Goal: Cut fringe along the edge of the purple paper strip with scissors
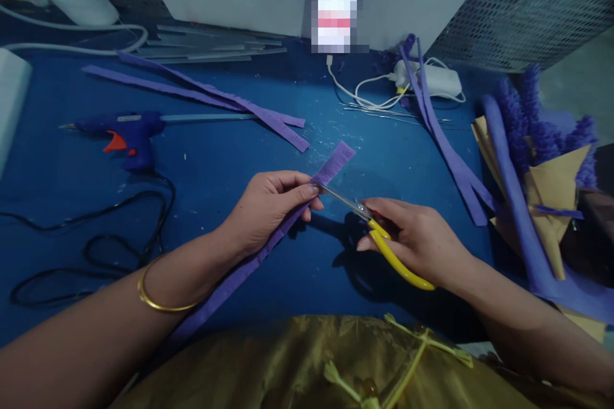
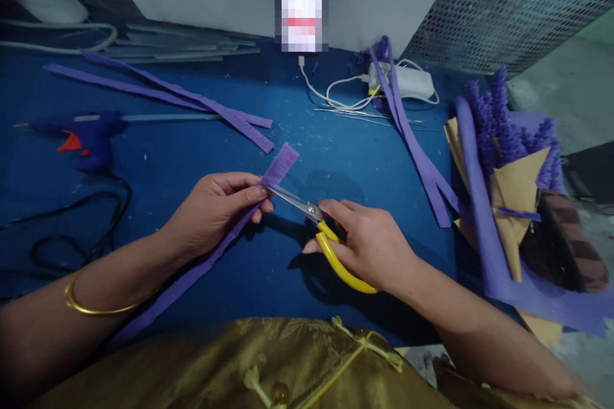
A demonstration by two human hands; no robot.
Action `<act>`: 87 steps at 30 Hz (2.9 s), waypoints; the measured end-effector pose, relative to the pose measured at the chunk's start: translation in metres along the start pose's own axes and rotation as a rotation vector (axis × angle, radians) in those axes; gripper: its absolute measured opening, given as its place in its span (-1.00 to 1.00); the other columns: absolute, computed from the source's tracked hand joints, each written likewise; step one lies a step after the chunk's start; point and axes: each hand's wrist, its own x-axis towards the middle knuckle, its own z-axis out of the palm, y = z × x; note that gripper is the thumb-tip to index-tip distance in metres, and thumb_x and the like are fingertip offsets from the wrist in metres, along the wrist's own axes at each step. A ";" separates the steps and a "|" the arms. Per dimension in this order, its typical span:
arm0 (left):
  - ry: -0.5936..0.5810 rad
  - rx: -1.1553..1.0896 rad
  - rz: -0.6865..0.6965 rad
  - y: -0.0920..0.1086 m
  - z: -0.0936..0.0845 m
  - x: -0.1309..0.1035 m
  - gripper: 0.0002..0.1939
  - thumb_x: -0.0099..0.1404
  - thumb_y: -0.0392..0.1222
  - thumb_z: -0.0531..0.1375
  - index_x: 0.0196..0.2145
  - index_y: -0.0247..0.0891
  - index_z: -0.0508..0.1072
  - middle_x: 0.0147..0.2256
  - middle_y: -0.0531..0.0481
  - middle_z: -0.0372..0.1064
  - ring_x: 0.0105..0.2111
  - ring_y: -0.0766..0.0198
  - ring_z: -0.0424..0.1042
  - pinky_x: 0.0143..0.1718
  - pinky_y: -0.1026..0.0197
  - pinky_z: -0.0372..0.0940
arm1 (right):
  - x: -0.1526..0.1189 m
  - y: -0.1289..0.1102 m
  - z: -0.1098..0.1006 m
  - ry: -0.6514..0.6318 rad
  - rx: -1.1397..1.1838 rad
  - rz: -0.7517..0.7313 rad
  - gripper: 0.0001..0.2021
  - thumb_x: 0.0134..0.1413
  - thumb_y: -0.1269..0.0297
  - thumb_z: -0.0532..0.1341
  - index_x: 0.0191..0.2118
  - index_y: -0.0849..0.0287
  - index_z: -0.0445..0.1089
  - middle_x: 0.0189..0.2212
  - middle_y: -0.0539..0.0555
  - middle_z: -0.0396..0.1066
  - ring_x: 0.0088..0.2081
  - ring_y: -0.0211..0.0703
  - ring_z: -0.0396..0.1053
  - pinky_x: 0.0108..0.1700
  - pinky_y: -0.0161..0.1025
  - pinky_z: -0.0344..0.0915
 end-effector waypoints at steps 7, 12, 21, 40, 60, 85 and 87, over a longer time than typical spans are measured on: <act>-0.007 -0.013 0.005 -0.001 -0.001 0.001 -0.78 0.17 -0.07 0.33 -0.40 -0.31 0.56 -0.47 -0.02 0.50 -0.58 0.41 0.33 -0.55 0.34 0.24 | -0.001 0.000 -0.001 -0.015 0.060 -0.001 -0.51 0.13 -0.15 0.20 -0.08 0.19 0.44 -0.40 0.04 0.48 -0.48 -0.27 0.34 -0.42 -0.34 0.19; -0.017 -0.020 0.003 -0.002 -0.002 0.002 -0.80 0.17 -0.09 0.34 -0.39 -0.31 0.57 -0.47 -0.01 0.50 -0.58 0.42 0.33 -0.56 0.37 0.23 | 0.000 0.000 -0.001 -0.009 0.073 -0.008 -0.53 0.14 -0.14 0.21 -0.11 0.20 0.45 -0.46 0.01 0.45 -0.52 -0.30 0.28 -0.46 -0.35 0.15; -0.050 -0.089 -0.008 -0.002 -0.001 0.002 -0.82 0.20 -0.13 0.31 -0.40 -0.32 0.55 -0.49 0.00 0.48 -0.58 0.42 0.35 -0.52 0.37 0.26 | -0.001 0.002 0.000 0.018 0.020 -0.026 -0.52 0.14 -0.16 0.19 -0.11 0.21 0.46 -0.47 0.02 0.45 -0.53 -0.29 0.30 -0.47 -0.34 0.15; -0.016 -0.070 0.002 -0.001 0.000 0.002 -0.82 0.15 -0.12 0.35 -0.43 -0.31 0.55 -0.51 0.02 0.47 -0.59 0.42 0.34 -0.55 0.38 0.25 | -0.001 0.003 0.002 0.047 0.016 -0.020 -0.51 0.13 -0.15 0.20 -0.08 0.20 0.46 -0.44 0.05 0.47 -0.49 -0.26 0.35 -0.42 -0.33 0.19; 0.014 0.014 0.016 -0.002 -0.001 0.001 -0.76 0.18 -0.03 0.32 -0.39 -0.29 0.55 -0.45 -0.02 0.51 -0.56 0.38 0.36 -0.51 0.32 0.27 | -0.001 0.001 0.001 0.024 -0.044 -0.017 -0.47 0.15 -0.19 0.15 -0.02 0.17 0.43 -0.30 0.15 0.53 -0.38 -0.14 0.45 -0.35 -0.28 0.25; -0.018 0.003 -0.004 0.000 -0.002 0.002 -0.79 0.17 -0.08 0.33 -0.38 -0.30 0.57 -0.48 -0.02 0.49 -0.58 0.39 0.34 -0.53 0.33 0.26 | 0.000 -0.001 -0.001 -0.020 0.063 0.000 -0.51 0.15 -0.18 0.17 -0.12 0.19 0.46 -0.48 0.04 0.45 -0.50 -0.26 0.32 -0.43 -0.33 0.16; -0.019 -0.001 -0.004 -0.001 -0.002 0.002 -0.79 0.15 -0.08 0.34 -0.38 -0.30 0.57 -0.49 -0.02 0.49 -0.58 0.39 0.35 -0.53 0.33 0.26 | 0.000 -0.001 0.001 0.005 0.042 0.002 -0.51 0.14 -0.17 0.18 -0.09 0.18 0.46 -0.43 0.07 0.48 -0.46 -0.23 0.37 -0.40 -0.32 0.19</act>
